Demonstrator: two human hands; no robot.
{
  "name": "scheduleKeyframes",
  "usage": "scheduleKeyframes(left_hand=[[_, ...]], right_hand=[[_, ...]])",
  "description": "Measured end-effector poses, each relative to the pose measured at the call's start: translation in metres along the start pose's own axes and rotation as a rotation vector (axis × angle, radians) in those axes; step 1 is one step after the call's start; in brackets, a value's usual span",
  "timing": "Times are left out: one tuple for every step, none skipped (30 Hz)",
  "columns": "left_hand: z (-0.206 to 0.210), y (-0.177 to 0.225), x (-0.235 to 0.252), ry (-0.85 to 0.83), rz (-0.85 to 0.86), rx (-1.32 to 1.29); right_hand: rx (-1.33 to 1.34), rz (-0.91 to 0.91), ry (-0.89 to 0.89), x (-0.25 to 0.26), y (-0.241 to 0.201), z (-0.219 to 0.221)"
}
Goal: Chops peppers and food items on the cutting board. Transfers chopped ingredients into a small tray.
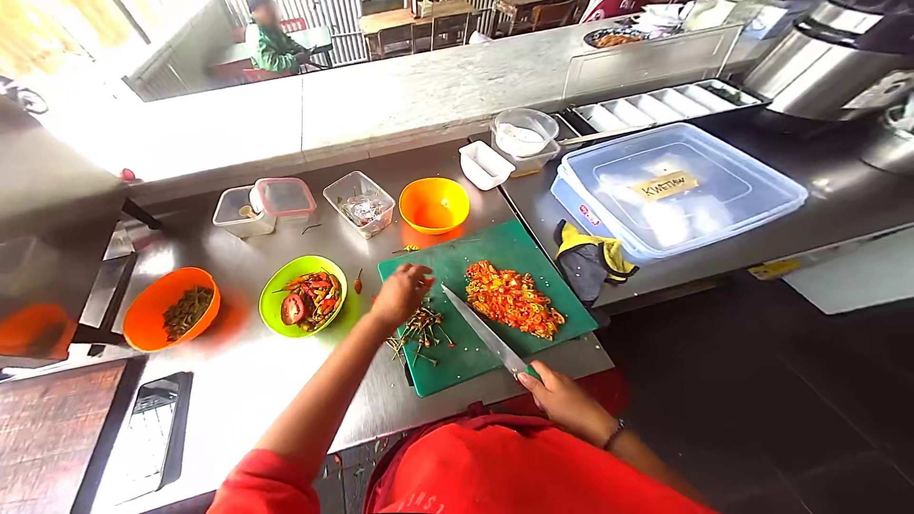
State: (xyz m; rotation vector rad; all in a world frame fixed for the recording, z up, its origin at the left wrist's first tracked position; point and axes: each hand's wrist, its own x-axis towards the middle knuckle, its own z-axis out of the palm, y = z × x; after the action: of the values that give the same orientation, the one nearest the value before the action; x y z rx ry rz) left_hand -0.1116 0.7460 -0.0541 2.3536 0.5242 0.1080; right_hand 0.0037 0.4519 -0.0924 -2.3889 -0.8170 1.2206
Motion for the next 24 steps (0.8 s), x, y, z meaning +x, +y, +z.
scheduleKeyframes(left_hand=[[0.018,0.012,-0.004,-0.021,0.054,-0.058],[0.035,0.022,-0.008,-0.05,0.098,-0.092],[0.051,0.029,-0.011,-0.089,0.128,-0.094],[0.066,0.031,-0.01,-0.125,0.137,-0.082],[0.079,0.03,-0.009,-0.154,0.136,-0.069],[0.088,0.028,-0.007,-0.169,0.129,-0.055],[0.093,0.025,-0.006,-0.17,0.122,-0.049],[0.095,0.023,-0.005,-0.163,0.125,-0.04],[0.095,0.023,-0.005,-0.159,0.134,-0.026],[0.095,0.022,-0.004,-0.154,0.15,-0.011],[0.096,0.022,-0.005,-0.154,0.162,-0.001],[0.096,0.021,-0.005,-0.149,0.178,0.001],[0.096,0.019,-0.004,-0.144,0.192,0.003],[0.096,0.019,-0.002,-0.145,0.199,0.006],[0.095,0.019,-0.001,-0.157,0.199,0.011],[0.094,0.02,-0.001,-0.168,0.2,0.02],[0.094,0.021,-0.001,-0.169,0.206,0.027],[0.094,0.021,0.0,-0.168,0.209,0.034],[0.095,0.02,-0.001,-0.164,0.215,0.041],[0.096,0.019,-0.002,-0.165,0.214,0.043],[0.096,0.019,0.0,-0.172,0.204,0.046],[0.095,0.018,0.001,-0.177,0.195,0.044],[0.096,0.018,0.001,-0.179,0.191,0.042],[0.096,0.019,0.0,-0.182,0.193,0.044]], right_hand=[[-0.011,0.032,0.02,0.004,-0.01,-0.004],[-0.025,0.057,0.055,0.006,-0.022,-0.009],[-0.045,0.077,0.086,0.008,-0.035,-0.014],[-0.077,0.094,0.099,0.011,-0.046,-0.017],[-0.121,0.105,0.099,0.013,-0.054,-0.018],[-0.169,0.115,0.093,0.015,-0.06,-0.017],[-0.214,0.123,0.079,0.015,-0.066,-0.016],[-0.256,0.137,0.065,0.013,-0.072,-0.017],[-0.296,0.155,0.051,0.009,-0.079,-0.018],[-0.327,0.175,0.035,0.005,-0.085,-0.02],[-0.348,0.191,0.022,0.0,-0.09,-0.021],[-0.351,0.202,0.016,-0.002,-0.094,-0.021],[-0.342,0.207,0.017,0.0,-0.095,-0.019],[-0.322,0.203,0.031,0.006,-0.093,-0.014],[-0.299,0.191,0.057,0.014,-0.09,-0.008],[-0.284,0.178,0.08,0.022,-0.088,-0.005],[-0.291,0.169,0.088,0.028,-0.087,-0.006],[-0.311,0.162,0.081,0.031,-0.089,-0.011],[-0.334,0.161,0.064,0.03,-0.092,-0.016],[-0.349,0.163,0.048,0.026,-0.095,-0.021],[-0.359,0.171,0.038,0.021,-0.099,-0.025],[-0.355,0.18,0.042,0.019,-0.1,-0.023],[-0.339,0.181,0.058,0.02,-0.097,-0.016],[-0.329,0.18,0.076,0.024,-0.093,-0.007]])
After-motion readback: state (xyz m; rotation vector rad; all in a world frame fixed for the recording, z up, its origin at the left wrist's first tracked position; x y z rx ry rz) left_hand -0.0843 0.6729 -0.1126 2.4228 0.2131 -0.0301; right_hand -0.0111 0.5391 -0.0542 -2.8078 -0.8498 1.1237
